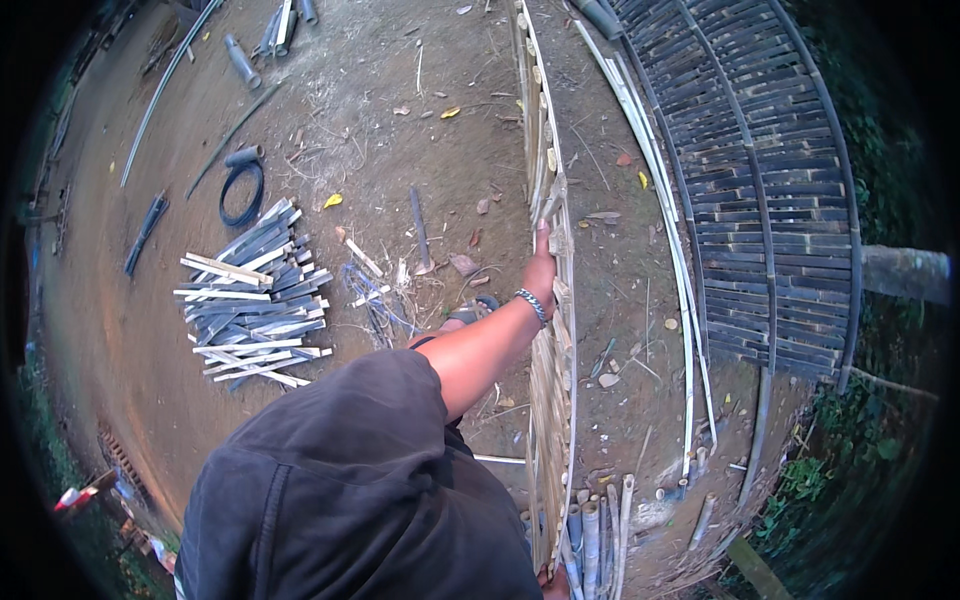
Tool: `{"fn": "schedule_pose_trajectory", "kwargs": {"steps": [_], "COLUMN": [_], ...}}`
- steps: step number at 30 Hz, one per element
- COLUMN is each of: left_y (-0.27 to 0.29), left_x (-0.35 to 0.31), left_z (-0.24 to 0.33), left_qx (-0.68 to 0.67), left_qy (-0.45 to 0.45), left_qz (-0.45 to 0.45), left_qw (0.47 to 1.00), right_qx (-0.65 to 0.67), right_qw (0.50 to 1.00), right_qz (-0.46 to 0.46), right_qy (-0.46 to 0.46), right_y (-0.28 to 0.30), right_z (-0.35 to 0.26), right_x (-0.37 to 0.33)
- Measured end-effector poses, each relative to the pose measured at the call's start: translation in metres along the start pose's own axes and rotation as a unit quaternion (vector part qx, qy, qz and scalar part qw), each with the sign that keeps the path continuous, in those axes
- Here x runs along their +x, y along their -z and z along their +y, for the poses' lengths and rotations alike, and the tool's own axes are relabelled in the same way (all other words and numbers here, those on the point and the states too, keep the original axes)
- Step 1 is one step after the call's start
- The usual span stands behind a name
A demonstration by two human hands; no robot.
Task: The person assembles a bamboo lattice structure by positioning bamboo slats and hammering them into place with a hatchet. The person picks up pieces of bamboo, aligns them on the ground, and uses the blunt side of a hatchet to secure the joints.
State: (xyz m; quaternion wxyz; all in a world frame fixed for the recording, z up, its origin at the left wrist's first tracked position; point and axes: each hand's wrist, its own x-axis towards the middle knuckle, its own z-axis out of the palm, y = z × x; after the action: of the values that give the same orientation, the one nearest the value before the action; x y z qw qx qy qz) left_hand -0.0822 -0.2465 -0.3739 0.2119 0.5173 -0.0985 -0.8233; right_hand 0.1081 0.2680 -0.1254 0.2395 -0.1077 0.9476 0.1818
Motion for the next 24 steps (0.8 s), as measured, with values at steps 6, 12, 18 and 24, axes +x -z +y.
{"fn": "schedule_pose_trajectory", "kwargs": {"steps": [6,12,18,24], "left_y": [0.057,0.116,0.163,0.188], "left_x": [-0.052,-0.097,-0.127,-0.155], "left_z": [-0.011,-0.024,-0.048,-0.017], "left_qx": [0.023,0.015,0.008,-0.011], "left_qy": [-0.001,0.012,0.017,0.028], "left_qz": [-0.003,-0.064,-0.015,-0.027], "left_qw": [1.000,0.998,1.000,0.999], "right_qx": [0.024,0.048,0.007,0.018], "right_qw": [1.000,0.998,1.000,0.992], "right_qz": [0.015,0.031,0.025,0.106], "right_qy": [0.001,-0.010,-0.017,0.072], "right_y": [-0.046,-0.099,-0.130,-0.127], "right_z": [-0.005,0.002,0.029,0.040], "right_x": [-0.067,-0.136,-0.178,-0.178]}}
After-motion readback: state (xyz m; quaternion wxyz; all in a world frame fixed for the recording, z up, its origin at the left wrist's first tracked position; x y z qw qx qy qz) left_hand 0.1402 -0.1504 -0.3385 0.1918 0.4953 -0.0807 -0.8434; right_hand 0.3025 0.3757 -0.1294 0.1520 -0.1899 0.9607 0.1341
